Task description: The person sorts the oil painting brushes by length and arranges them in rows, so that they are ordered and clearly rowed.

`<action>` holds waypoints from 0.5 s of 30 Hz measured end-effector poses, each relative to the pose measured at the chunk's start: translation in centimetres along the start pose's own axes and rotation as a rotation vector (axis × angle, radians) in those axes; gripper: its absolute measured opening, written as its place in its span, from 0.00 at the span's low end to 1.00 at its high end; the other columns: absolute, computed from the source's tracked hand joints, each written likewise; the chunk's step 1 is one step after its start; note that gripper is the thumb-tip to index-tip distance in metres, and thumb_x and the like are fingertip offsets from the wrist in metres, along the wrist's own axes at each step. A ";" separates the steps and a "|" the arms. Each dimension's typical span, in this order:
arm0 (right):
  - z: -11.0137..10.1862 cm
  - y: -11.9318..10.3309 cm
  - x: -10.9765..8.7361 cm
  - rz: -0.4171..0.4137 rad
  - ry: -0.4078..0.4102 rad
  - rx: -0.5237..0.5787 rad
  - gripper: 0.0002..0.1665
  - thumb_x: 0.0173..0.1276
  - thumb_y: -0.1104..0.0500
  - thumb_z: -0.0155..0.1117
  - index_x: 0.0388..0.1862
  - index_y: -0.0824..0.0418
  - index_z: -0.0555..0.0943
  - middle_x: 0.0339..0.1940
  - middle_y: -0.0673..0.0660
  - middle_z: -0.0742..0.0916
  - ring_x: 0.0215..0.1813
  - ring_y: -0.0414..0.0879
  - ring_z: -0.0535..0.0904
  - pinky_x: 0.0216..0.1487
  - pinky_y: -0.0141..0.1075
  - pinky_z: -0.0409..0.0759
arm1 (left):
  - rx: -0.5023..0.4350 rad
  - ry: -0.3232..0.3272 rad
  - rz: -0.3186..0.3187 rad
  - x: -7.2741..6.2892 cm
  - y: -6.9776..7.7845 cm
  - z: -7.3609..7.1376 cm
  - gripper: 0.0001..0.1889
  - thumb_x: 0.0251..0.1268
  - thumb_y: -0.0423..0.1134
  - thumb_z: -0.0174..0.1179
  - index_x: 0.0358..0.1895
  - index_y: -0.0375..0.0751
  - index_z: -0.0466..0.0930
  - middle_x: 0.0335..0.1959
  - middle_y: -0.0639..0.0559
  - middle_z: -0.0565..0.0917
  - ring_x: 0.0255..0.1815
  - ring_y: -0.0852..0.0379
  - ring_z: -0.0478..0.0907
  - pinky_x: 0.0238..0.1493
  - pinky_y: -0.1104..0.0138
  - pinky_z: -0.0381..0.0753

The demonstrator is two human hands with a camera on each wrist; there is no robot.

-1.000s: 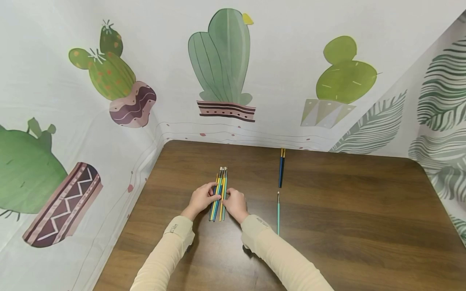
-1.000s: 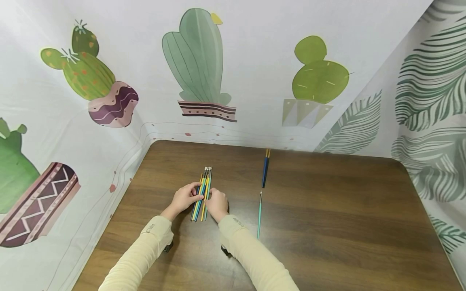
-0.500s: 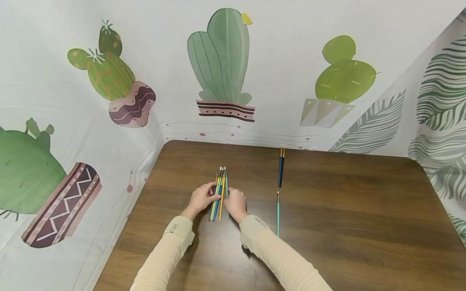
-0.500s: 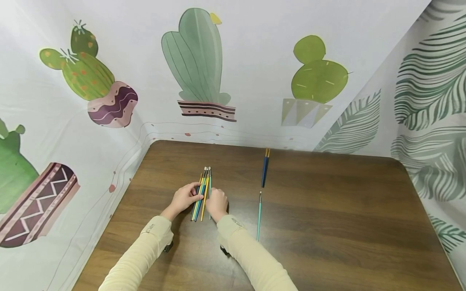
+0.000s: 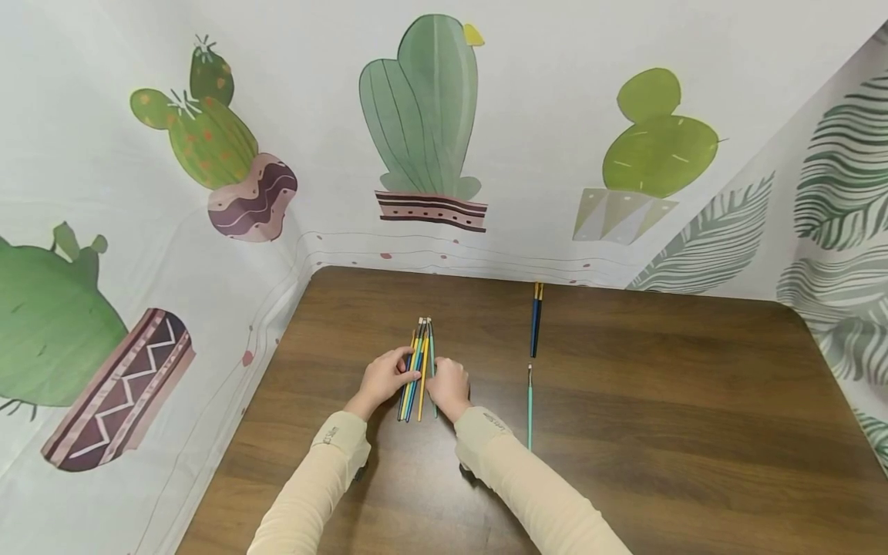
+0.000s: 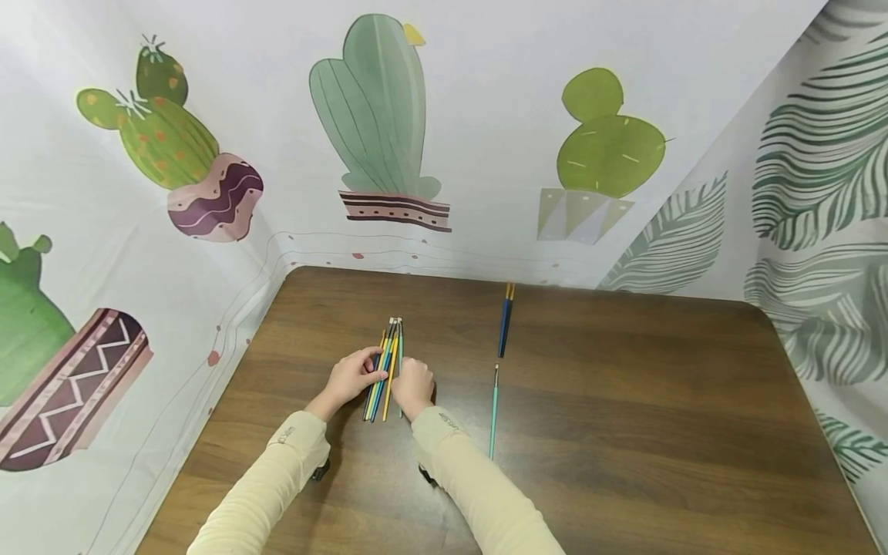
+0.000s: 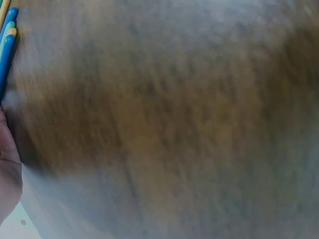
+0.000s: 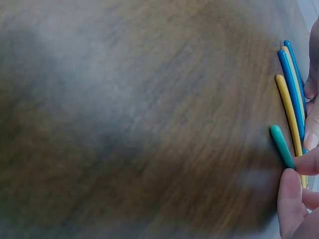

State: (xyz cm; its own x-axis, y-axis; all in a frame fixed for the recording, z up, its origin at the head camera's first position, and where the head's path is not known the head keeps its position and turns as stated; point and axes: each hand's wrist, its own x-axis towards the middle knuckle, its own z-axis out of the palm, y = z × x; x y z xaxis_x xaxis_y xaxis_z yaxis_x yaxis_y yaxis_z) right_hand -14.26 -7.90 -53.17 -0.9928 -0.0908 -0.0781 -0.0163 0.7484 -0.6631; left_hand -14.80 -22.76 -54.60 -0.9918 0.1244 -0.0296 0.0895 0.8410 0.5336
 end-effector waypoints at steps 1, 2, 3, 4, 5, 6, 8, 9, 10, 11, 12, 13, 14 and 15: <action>0.0 0.0 0.0 -0.004 0.003 -0.001 0.10 0.48 0.64 0.64 0.33 0.63 0.80 0.28 0.58 0.84 0.26 0.50 0.77 0.27 0.41 0.73 | 0.001 0.000 0.001 0.0 0.0 0.0 0.25 0.49 0.50 0.63 0.52 0.45 0.73 0.23 0.57 0.70 0.21 0.63 0.65 0.27 0.69 0.64; 0.1 0.0 0.0 -0.010 0.008 -0.008 0.08 0.48 0.64 0.64 0.30 0.63 0.80 0.26 0.58 0.83 0.25 0.50 0.76 0.26 0.41 0.73 | 0.001 0.000 0.003 0.0 0.0 0.0 0.25 0.49 0.50 0.63 0.52 0.45 0.73 0.23 0.56 0.70 0.21 0.63 0.65 0.27 0.69 0.64; 0.1 -0.1 0.0 -0.016 0.014 -0.013 0.06 0.48 0.64 0.64 0.28 0.62 0.79 0.24 0.57 0.83 0.25 0.49 0.76 0.26 0.41 0.73 | 0.002 0.000 0.003 0.0 0.0 0.0 0.25 0.50 0.50 0.63 0.52 0.45 0.73 0.23 0.56 0.70 0.21 0.63 0.65 0.27 0.69 0.64; 0.2 -0.1 0.1 -0.023 0.022 -0.025 0.05 0.48 0.64 0.64 0.26 0.61 0.79 0.23 0.56 0.82 0.24 0.49 0.76 0.25 0.41 0.72 | 0.004 0.001 0.006 0.0 -0.1 0.0 0.25 0.50 0.49 0.63 0.52 0.45 0.73 0.23 0.56 0.71 0.21 0.63 0.65 0.27 0.69 0.64; 0.2 -0.1 0.1 -0.030 0.031 -0.037 0.04 0.48 0.63 0.64 0.24 0.61 0.78 0.21 0.56 0.81 0.23 0.49 0.76 0.25 0.41 0.72 | 0.005 0.004 0.011 0.1 -0.1 0.1 0.25 0.49 0.49 0.63 0.52 0.45 0.73 0.23 0.56 0.71 0.21 0.63 0.65 0.27 0.69 0.64; 0.3 -0.1 0.1 -0.038 0.041 -0.048 0.04 0.48 0.62 0.64 0.23 0.61 0.77 0.20 0.56 0.81 0.23 0.49 0.76 0.24 0.41 0.72 | 0.007 0.007 0.014 0.1 -0.1 0.1 0.25 0.49 0.49 0.63 0.52 0.45 0.73 0.23 0.56 0.71 0.21 0.63 0.65 0.27 0.69 0.64; 0.3 -0.2 0.0 -0.046 0.058 -0.063 0.05 0.46 0.62 0.65 0.22 0.61 0.77 0.20 0.56 0.81 0.24 0.51 0.77 0.25 0.43 0.73 | 0.008 0.013 0.021 0.1 -0.2 0.1 0.24 0.49 0.49 0.63 0.51 0.45 0.73 0.23 0.56 0.71 0.21 0.63 0.65 0.27 0.69 0.64; 0.3 -0.2 0.0 -0.048 0.063 -0.068 0.06 0.46 0.61 0.65 0.23 0.61 0.77 0.21 0.56 0.82 0.24 0.51 0.77 0.25 0.43 0.73 | 0.009 0.016 0.023 0.1 -0.2 0.2 0.24 0.49 0.49 0.63 0.51 0.45 0.73 0.23 0.57 0.71 0.21 0.63 0.65 0.27 0.69 0.64; 0.3 -0.3 0.0 -0.048 0.067 -0.072 0.07 0.46 0.61 0.66 0.23 0.61 0.77 0.21 0.56 0.81 0.24 0.52 0.77 0.25 0.43 0.73 | 0.011 0.019 0.026 0.1 -0.3 0.2 0.24 0.49 0.49 0.63 0.51 0.45 0.73 0.22 0.57 0.71 0.21 0.63 0.65 0.27 0.69 0.64; 0.3 -0.3 0.0 -0.045 0.068 -0.071 0.07 0.45 0.61 0.66 0.23 0.61 0.77 0.21 0.56 0.82 0.25 0.52 0.78 0.26 0.44 0.73 | 0.011 0.020 0.027 0.1 -0.3 0.2 0.24 0.49 0.49 0.64 0.51 0.45 0.73 0.22 0.57 0.71 0.21 0.63 0.65 0.27 0.69 0.64; 0.3 -0.3 0.0 -0.040 0.068 -0.068 0.07 0.45 0.61 0.66 0.23 0.61 0.77 0.21 0.57 0.82 0.25 0.52 0.78 0.26 0.44 0.73 | 0.011 0.020 0.026 0.1 -0.3 0.2 0.24 0.49 0.49 0.63 0.51 0.46 0.73 0.22 0.57 0.70 0.21 0.63 0.65 0.27 0.69 0.64; 0.3 -0.3 0.0 -0.034 0.066 -0.061 0.07 0.45 0.61 0.66 0.23 0.61 0.77 0.21 0.57 0.82 0.24 0.52 0.77 0.25 0.43 0.73 | 0.010 0.019 0.026 0.1 -0.3 0.2 0.24 0.49 0.49 0.63 0.51 0.46 0.73 0.22 0.58 0.70 0.21 0.63 0.65 0.27 0.69 0.64; 0.4 -0.3 0.0 -0.028 0.065 -0.052 0.08 0.45 0.61 0.66 0.24 0.62 0.78 0.22 0.58 0.82 0.24 0.52 0.77 0.25 0.43 0.73 | 0.009 0.018 0.025 0.1 -0.3 0.2 0.24 0.49 0.49 0.63 0.51 0.46 0.73 0.22 0.57 0.70 0.21 0.64 0.65 0.27 0.69 0.64; 0.4 -0.3 0.0 -0.017 0.060 -0.034 0.09 0.46 0.60 0.66 0.26 0.62 0.78 0.22 0.58 0.82 0.24 0.52 0.77 0.25 0.43 0.73 | 0.009 0.017 0.023 0.1 -0.3 0.2 0.24 0.49 0.49 0.63 0.51 0.46 0.73 0.22 0.57 0.70 0.21 0.64 0.65 0.27 0.69 0.65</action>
State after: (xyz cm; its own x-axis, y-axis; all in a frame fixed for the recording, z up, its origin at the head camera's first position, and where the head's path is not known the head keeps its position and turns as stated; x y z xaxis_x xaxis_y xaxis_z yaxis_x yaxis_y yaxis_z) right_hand -14.24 -8.35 -53.27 -0.9976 -0.0652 -0.0218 -0.0362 0.7689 -0.6384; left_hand -14.92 -22.92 -54.94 -0.9909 0.1349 -0.0030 0.1131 0.8428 0.5263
